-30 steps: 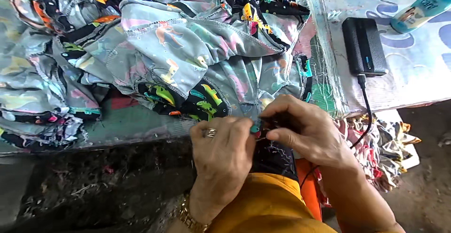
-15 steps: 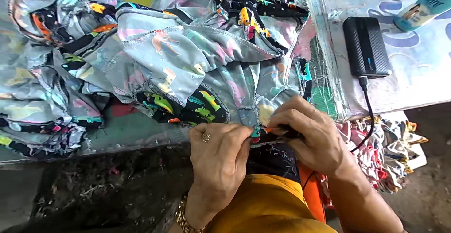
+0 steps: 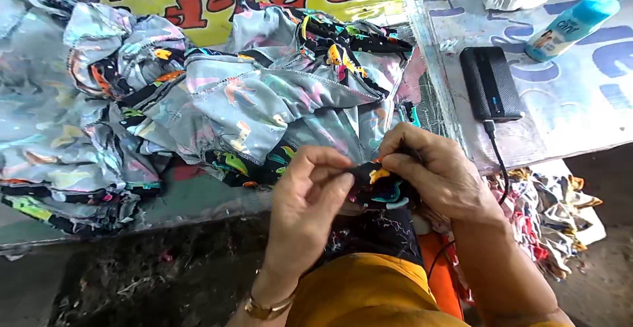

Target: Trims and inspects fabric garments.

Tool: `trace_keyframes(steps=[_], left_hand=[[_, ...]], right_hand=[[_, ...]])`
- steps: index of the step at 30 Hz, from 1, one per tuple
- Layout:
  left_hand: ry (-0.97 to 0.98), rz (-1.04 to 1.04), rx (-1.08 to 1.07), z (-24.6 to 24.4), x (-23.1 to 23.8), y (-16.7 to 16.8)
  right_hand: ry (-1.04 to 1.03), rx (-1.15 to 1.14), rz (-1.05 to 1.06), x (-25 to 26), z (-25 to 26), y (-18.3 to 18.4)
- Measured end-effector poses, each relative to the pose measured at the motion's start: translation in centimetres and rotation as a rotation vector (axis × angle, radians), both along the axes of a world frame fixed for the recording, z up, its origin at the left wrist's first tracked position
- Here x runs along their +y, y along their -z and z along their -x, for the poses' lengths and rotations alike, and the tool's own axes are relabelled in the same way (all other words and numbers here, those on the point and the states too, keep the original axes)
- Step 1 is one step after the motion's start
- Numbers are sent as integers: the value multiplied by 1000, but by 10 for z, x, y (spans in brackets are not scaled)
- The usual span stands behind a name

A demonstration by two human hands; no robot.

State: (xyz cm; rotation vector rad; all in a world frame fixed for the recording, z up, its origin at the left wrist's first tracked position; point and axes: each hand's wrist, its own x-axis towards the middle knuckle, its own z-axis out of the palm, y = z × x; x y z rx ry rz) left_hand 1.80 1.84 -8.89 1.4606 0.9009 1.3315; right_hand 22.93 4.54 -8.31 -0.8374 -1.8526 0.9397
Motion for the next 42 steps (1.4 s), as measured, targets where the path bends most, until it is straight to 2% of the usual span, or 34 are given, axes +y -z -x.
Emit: trace_keyframes(steps=[2, 5, 7, 9, 13, 20, 27, 30, 35, 38, 42], left_hand=[[74, 136, -164, 3, 6, -2], [21, 139, -135, -3, 4, -3], [-16, 115, -93, -7, 2, -4], [-31, 77, -45, -12, -1, -3], [-45, -18, 65, -14, 0, 2], [-104, -78, 169, -16, 2, 4], [-144, -64, 138, -15, 4, 2], [-143, -123, 174, -14, 5, 3], [-107, -231, 336, -15, 6, 6], [-70, -223, 425, -17, 4, 5], [-84, -243, 446, -17, 6, 5]], right_hand=[[46, -41, -35, 4, 6, 6], [176, -108, -148, 0, 10, 8], [246, -72, -217, -5, 9, 6], [235, -53, -217, -10, 10, 3], [212, -159, -198, -10, 23, 6], [242, -35, -219, -5, 24, 16], [297, 63, -230, -8, 23, 21], [236, 107, -297, -8, 21, 26], [213, 29, -354, -7, 18, 22], [226, 3, -338, -4, 20, 17], [205, 7, -308, -4, 21, 15]])
